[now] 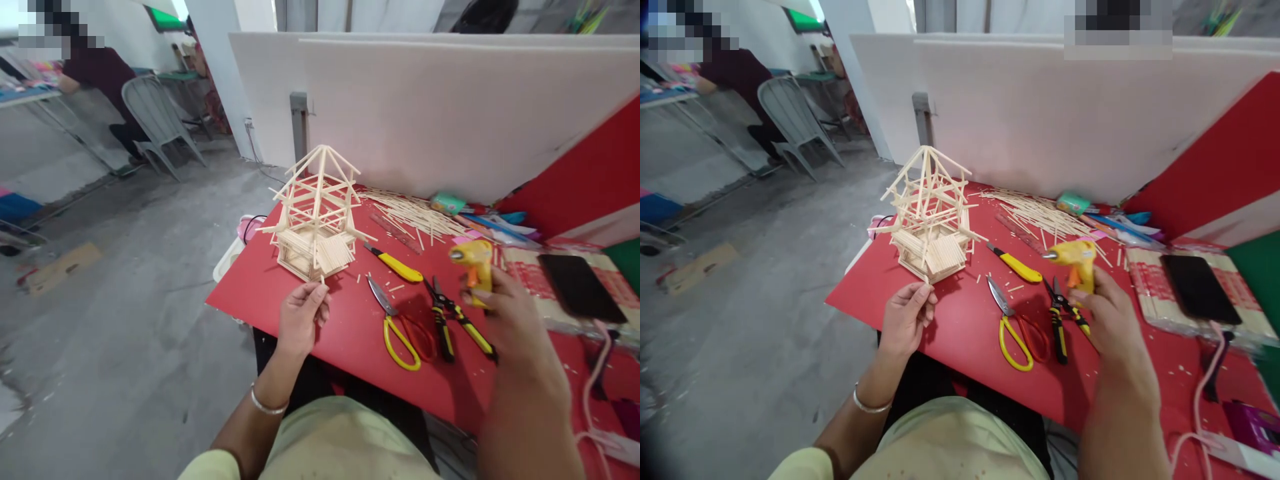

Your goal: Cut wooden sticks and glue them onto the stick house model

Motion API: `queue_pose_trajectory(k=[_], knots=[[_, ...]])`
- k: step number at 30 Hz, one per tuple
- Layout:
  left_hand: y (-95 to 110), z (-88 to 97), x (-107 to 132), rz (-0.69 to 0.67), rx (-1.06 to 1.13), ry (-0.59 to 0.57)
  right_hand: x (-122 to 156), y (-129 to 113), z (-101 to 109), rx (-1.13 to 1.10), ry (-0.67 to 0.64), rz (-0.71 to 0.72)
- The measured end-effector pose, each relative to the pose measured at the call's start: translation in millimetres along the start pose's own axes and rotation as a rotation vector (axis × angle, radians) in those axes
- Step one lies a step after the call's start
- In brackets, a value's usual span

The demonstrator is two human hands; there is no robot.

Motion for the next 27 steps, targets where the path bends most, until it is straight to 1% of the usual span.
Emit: queue_pose_trajectory(k=[1, 2, 3, 5, 7, 9, 12, 16, 24, 27], knots=[[0, 0.2, 0, -0.004, -0.004, -0.005, -2, -23, -14, 0.001, -0.024, -0.008], [0, 0.8, 1, -0.008, -0.004, -0.008, -4, -46, -27, 0.071, -0.031, -0.020], [-1, 2.0, 2, -0.011, -0.001, -0.007, -6, -69, -36, 0.183, 0.021, -0.005], [-2, 5.0, 3, -0.009, 0.007, 0.002, -9, -113, -50, 0.434, 0.191, 0.095], [-4, 7.4, 4, -0.001, 0.017, 0.008, -13, -145, -69, 0.668, 0.290, 0.227], [-4, 8.1, 3, 0.005, 0.040, 0.008, -19, -162, -89, 0.843, 0.307, 0.335], [-5, 5.5, 0, 0.023, 0.085, -0.008, -28, -172, -105, 1.014, 0.296, 0.420], [-7, 0.7, -5, 0.030, 0.105, -0.030, -32, -179, -114, 1.124, 0.274, 0.486], [-14, 5.5, -11, 0.011, 0.099, 0.015, -37, -177, -120, 1.083, 0.217, 0.525], [-14, 7.1, -10, 0.014, 0.081, 0.028, -37, -176, -120, 1.069, 0.218, 0.537]])
Point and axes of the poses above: each hand's wrist, its own x-axis away from the middle knuckle, its own z-axis out of the back of the hand, y = z × x, the point moved 8 cm from there along -x, towards the middle knuckle, and after that the axes turned 15 degrees about -y, right-handed, at the moved point
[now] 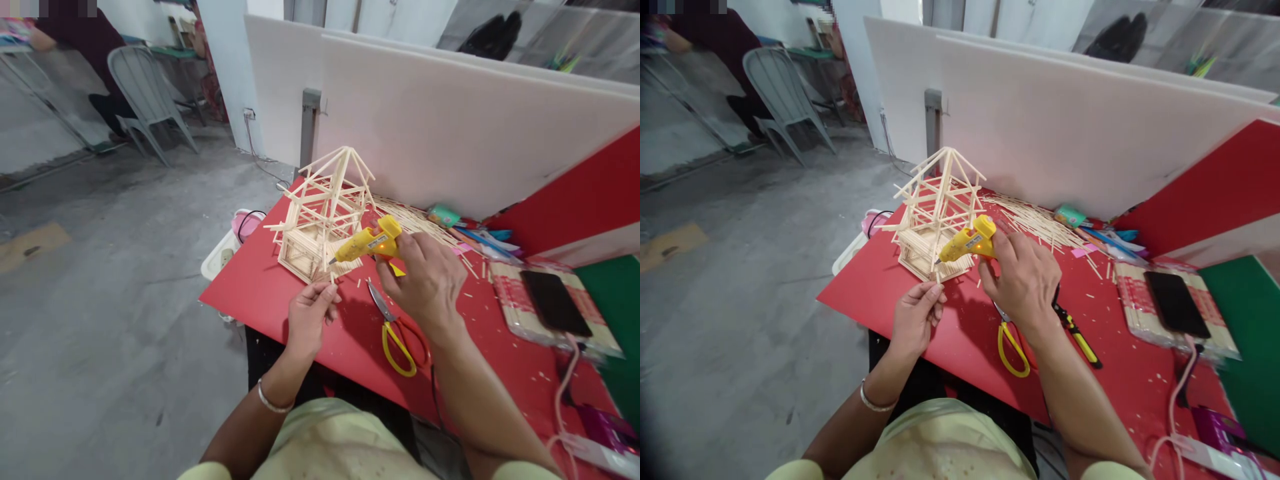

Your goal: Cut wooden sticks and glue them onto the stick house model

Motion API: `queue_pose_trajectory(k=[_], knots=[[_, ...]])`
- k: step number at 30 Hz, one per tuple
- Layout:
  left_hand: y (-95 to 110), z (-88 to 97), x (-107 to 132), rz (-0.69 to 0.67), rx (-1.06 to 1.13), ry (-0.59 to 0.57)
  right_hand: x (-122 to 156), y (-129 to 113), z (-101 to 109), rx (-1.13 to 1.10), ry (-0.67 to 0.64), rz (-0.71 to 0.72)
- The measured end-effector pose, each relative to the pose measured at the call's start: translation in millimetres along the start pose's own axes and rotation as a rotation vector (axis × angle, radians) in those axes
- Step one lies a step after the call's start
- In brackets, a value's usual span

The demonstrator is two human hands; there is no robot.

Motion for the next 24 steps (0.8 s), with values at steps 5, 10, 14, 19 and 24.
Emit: queue_pose_trajectory(k=[5, 10, 14, 19, 24], knots=[[0.5, 0.6, 1.1, 0.001, -0.011, 0.004, 1.4, 1.9, -3.5, 0.001, -0.023, -0.006], [1.5, 1.4, 1.6, -0.014, -0.009, 0.002, 0.5, 0.7, -6.2, 0.000, -0.048, -0.001], [1.5, 2.4, 1.9, -0.017, -0.006, 0.001, 0.1, 0.4, -5.8, 0.010, -0.045, -0.006], [0.2, 3.9, 1.2, -0.014, -0.001, 0.011, 1.0, -1.2, -4.7, 0.027, -0.024, 0.009], [0.6, 3.5, 1.3, -0.010, -0.011, 0.009, -0.1, -0.8, -4.6, 0.034, -0.042, 0.000]])
Point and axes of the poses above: each hand's wrist, its own x-axis away from the middle knuckle, its own z-axis out of the back of the hand, y = z × x, the point moved 8 cm from there along -x, towards the middle knuckle, and after that the axes turned 15 degrees about -y, right-handed, at the moved point
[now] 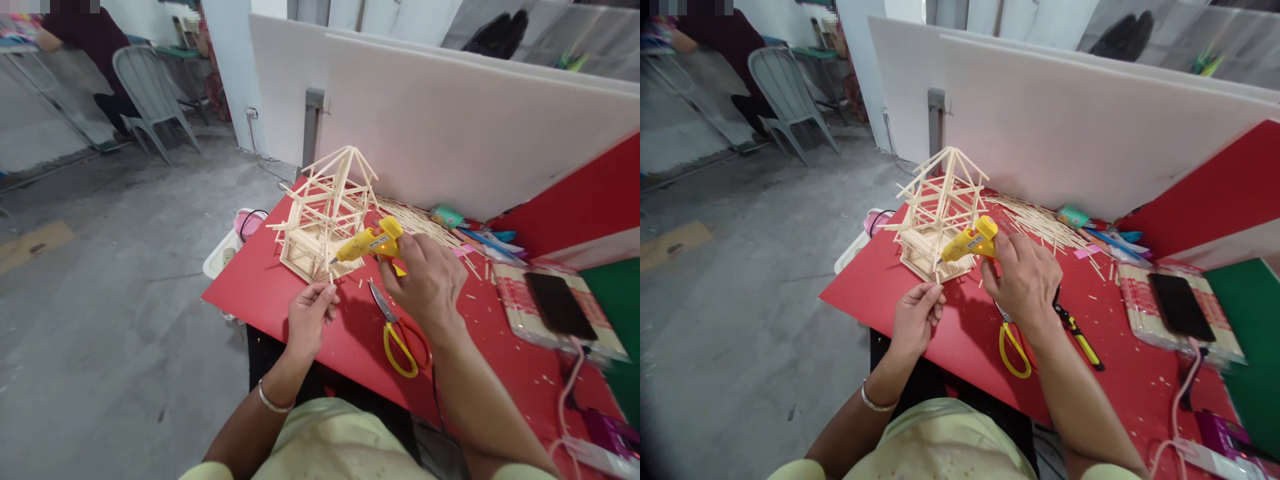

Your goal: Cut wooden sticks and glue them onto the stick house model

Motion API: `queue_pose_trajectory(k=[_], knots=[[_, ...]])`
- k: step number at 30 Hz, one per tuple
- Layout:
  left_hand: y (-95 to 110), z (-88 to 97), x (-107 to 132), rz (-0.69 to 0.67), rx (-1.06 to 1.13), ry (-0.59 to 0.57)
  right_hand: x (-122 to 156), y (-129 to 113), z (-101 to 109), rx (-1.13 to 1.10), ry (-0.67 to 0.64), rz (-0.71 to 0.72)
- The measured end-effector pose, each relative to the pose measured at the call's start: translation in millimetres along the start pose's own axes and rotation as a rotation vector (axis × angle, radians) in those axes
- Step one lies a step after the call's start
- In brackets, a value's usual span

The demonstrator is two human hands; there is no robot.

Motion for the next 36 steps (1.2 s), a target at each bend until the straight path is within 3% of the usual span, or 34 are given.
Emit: queue_pose_trajectory(k=[18, 36], knots=[[-2, 1.3, -1, -0.010, -0.005, 0.000, -3, -3, -1, -0.017, -0.001, 0.003], [-1, -0.8, -3, -0.027, 0.018, -0.001, 15, 5, 5, -0.040, 0.039, 0.029]])
Point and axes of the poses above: each hand's wrist, its own x-axis away from the middle knuckle, its own z-axis out of the back of the hand, y = z × x, the point moved 8 cm from there along -x, towards the middle knuckle, and after that the axes turned 15 degrees about -y, right-handed, at the moved point
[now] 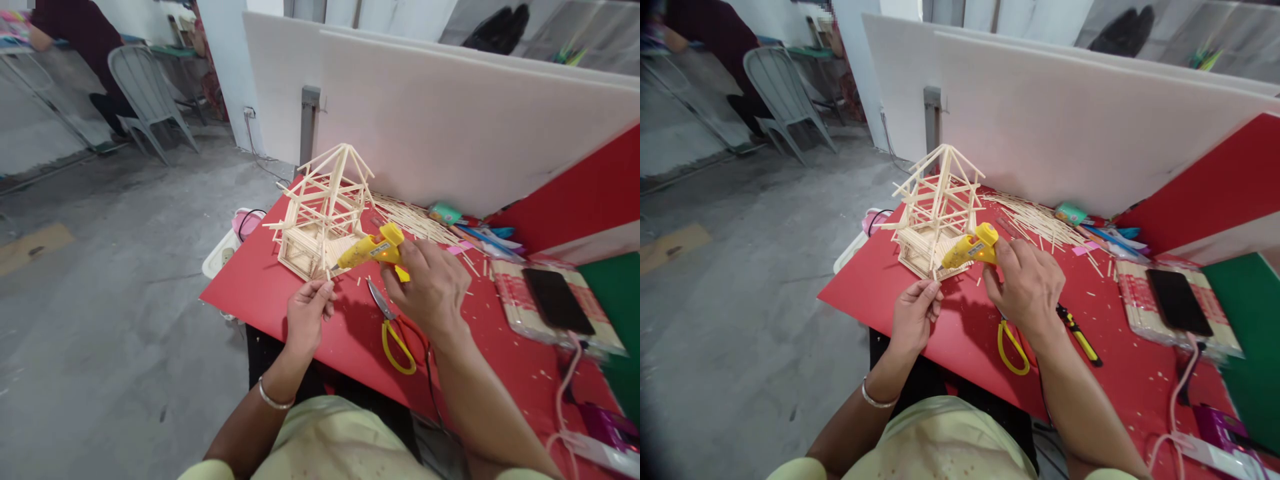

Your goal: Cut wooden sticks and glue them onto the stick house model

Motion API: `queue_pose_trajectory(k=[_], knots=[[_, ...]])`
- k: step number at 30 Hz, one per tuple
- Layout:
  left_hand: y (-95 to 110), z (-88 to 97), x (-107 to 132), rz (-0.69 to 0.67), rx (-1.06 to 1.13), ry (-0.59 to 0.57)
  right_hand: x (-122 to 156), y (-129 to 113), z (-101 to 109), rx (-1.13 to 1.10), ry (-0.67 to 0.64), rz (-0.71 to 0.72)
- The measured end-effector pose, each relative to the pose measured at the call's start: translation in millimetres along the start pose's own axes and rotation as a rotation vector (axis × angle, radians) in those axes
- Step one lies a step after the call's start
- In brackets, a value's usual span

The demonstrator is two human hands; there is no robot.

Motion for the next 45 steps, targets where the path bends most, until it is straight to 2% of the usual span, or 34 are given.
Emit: queue_pose_trajectory(k=[11, 13, 15, 17, 19, 23, 25, 26, 27, 29, 30, 31, 33, 35, 37, 38, 40, 45], knots=[[1, -3.5, -5, -0.014, -0.010, -0.004, 7, 5, -4, -0.035, -0.029, -0.013], [3, -2.8, -4, -0.013, -0.018, 0.008, 9, 6, -7, -0.064, -0.061, -0.041], [4, -1.3, -2, -0.011, -0.019, 0.021, 15, 17, -13, -0.097, -0.121, -0.136], [6, 0.3, 1, -0.010, -0.017, 0.031, 31, 47, -24, -0.154, -0.199, -0.319], [9, 1.9, 4, -0.013, -0.022, 0.038, 62, 95, -43, -0.210, -0.302, -0.552], [9, 1.5, 6, 0.006, -0.024, 0.035, 161, 205, -88, -0.173, -0.591, -1.008], [6, -1.2, 5, 0.022, -0.012, 0.024, 198, 236, -104, -0.193, -0.706, -1.090], [5, -3.0, 5, 0.027, -0.004, 0.017, 206, 241, -108, -0.190, -0.719, -1.082], [3, -5.0, 5, 0.033, 0.004, 0.010, 204, 239, -105, -0.147, -0.674, -1.041], [1, -9.0, 5, 0.049, 0.026, 0.002, 181, 208, -81, -0.035, -0.422, -0.884], [0, -11.2, 6, 0.060, 0.039, -0.001, 165, 180, -65, -0.035, -0.267, -0.774], [0, -13.3, 8, 0.067, 0.052, -0.001, 148, 147, -53, -0.128, -0.156, -0.635], [1, -17.6, 12, 0.069, 0.072, -0.005, 111, 70, -36, -0.377, -0.075, -0.297], [5, -21.3, 16, 0.063, 0.081, -0.014, 82, -2, -21, -0.497, -0.029, -0.007], [10, -22.9, 19, 0.059, 0.071, -0.027, 63, -46, -12, -0.511, 0.025, 0.105], [12, -22.9, 20, 0.060, 0.060, -0.035, 57, -58, -9, -0.516, 0.059, 0.128], [16, -21.2, 21, 0.059, 0.032, -0.048, 49, -68, -8, -0.543, 0.109, 0.126], [19, -16.2, 21, 0.068, -0.016, -0.064, 45, -60, -12, -0.622, 0.099, 0.107]])
Point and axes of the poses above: each hand's wrist, its own x-axis away from the middle knuckle, its own z-axis out of the back of the hand, y = z × x, the point moved 8 cm from there along -x, towards the middle knuckle, and after that the axes turned 15 degrees about -y, right-handed, at the moved point
